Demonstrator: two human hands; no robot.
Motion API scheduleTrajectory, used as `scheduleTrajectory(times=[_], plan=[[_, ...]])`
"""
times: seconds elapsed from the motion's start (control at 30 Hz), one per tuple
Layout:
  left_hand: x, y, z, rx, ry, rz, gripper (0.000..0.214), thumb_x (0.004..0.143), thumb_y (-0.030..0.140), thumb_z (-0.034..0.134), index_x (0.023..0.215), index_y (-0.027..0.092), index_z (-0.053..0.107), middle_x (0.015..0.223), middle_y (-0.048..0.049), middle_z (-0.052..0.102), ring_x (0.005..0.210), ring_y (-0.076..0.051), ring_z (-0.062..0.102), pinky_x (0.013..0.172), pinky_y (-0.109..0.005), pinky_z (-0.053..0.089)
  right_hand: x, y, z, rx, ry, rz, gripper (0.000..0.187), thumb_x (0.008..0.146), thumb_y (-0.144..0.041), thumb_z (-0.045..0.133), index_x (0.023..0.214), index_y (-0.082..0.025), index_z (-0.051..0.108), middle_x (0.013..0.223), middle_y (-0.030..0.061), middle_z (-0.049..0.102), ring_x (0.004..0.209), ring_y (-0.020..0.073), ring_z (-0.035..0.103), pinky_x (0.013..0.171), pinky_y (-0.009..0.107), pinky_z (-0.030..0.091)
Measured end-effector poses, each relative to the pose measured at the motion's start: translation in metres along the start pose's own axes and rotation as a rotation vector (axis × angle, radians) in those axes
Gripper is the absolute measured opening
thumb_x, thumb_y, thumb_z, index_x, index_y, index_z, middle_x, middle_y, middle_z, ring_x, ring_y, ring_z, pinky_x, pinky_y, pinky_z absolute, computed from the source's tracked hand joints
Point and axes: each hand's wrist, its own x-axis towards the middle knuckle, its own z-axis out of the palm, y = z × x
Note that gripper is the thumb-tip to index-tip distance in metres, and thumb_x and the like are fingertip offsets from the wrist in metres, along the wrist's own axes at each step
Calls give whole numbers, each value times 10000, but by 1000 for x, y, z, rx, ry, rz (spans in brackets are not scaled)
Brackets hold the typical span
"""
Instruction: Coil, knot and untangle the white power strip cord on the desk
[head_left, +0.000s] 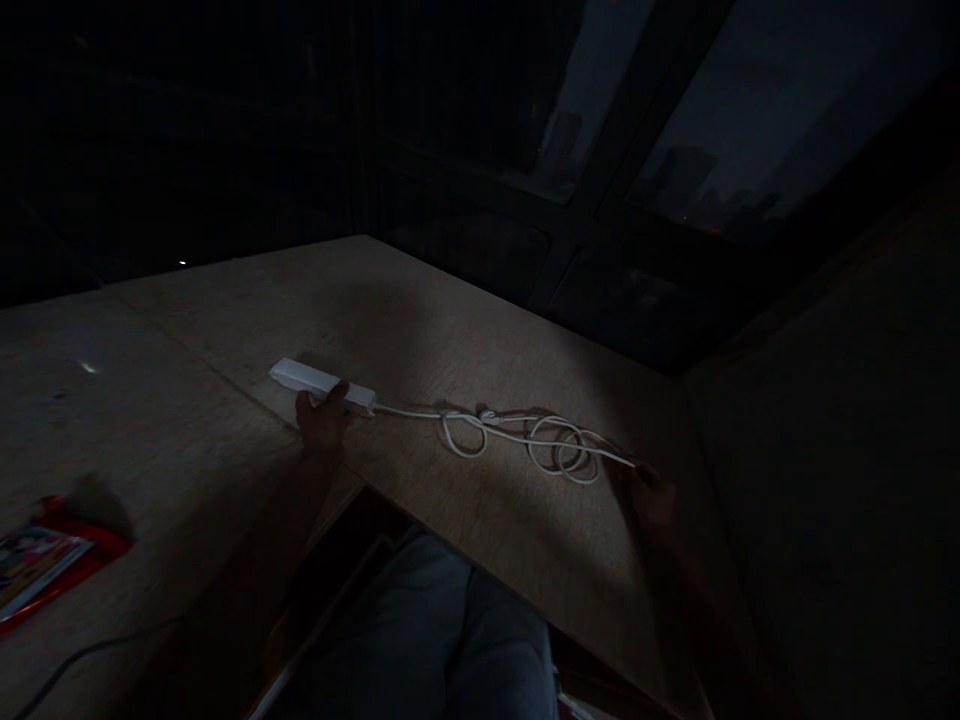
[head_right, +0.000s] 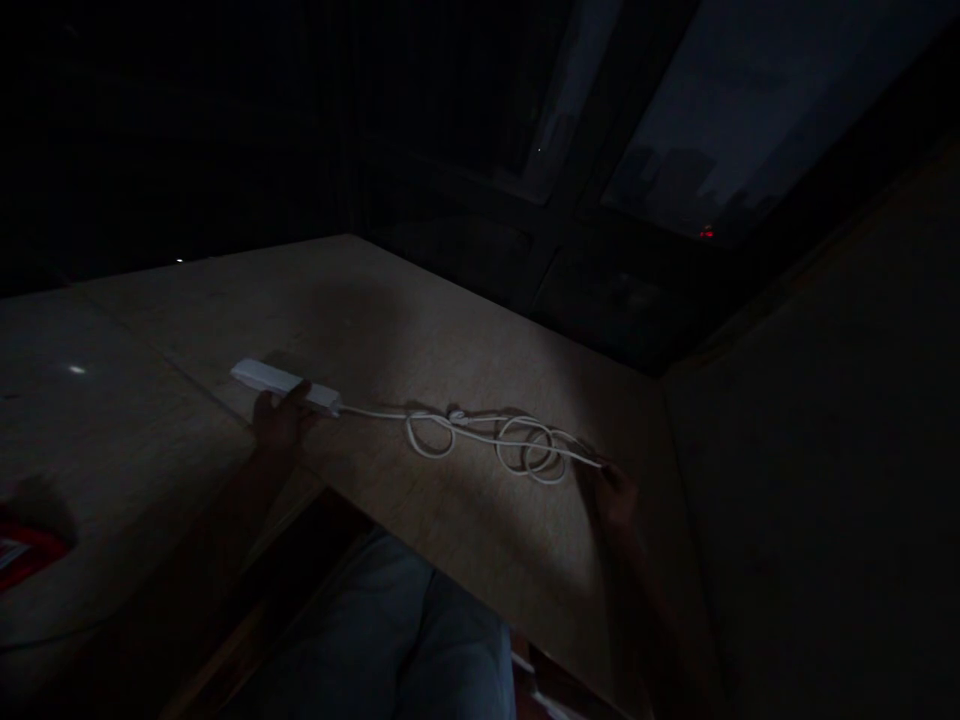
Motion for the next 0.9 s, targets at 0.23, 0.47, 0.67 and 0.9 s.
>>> scheduleTrajectory(times=[0.23, 0.47, 0.67, 0.9], plan=[[17, 3, 13, 467, -63, -4, 505, 701, 316, 773, 1126, 162, 546, 1160, -152, 645, 953, -293, 684, 683, -385, 590, -26, 10, -17, -139, -312, -463, 360, 867, -460, 591, 1113, -232, 723, 1293, 114, 651, 1208, 276, 596, 1051, 473, 450], [13, 16, 29, 1201, -205, 118, 767, 803, 554, 602, 1385, 87, 429, 1358, -282, 536, 1232, -413, 552, 952, -490, 485, -26, 26, -17, -248, -273, -516, 463, 903, -440, 532, 1319, -251, 605, 1407, 103, 565, 1307, 300, 521, 1106, 513, 413], [3, 27, 36, 1444, -152, 145, 725, 823, 645, 481, 1305, 105, 511, 1302, -291, 545, 1152, -423, 597, 899, -525, 483, -24, 36, -17, -225, -193, -418, 618, 861, -488, 549, 1384, -160, 530, 1467, 156, 487, 1366, 362, 438, 1131, 568, 355], [-20, 32, 31, 1548, -79, 654, 571, 887, 513, 464, 1240, 78, 570, 1344, -286, 506, 1217, -419, 521, 927, -529, 456, -26, 34, -15, -66, -108, -247, 568, 872, -512, 515, 1347, -201, 541, 1324, 143, 611, 1224, 368, 575, 1031, 583, 443]])
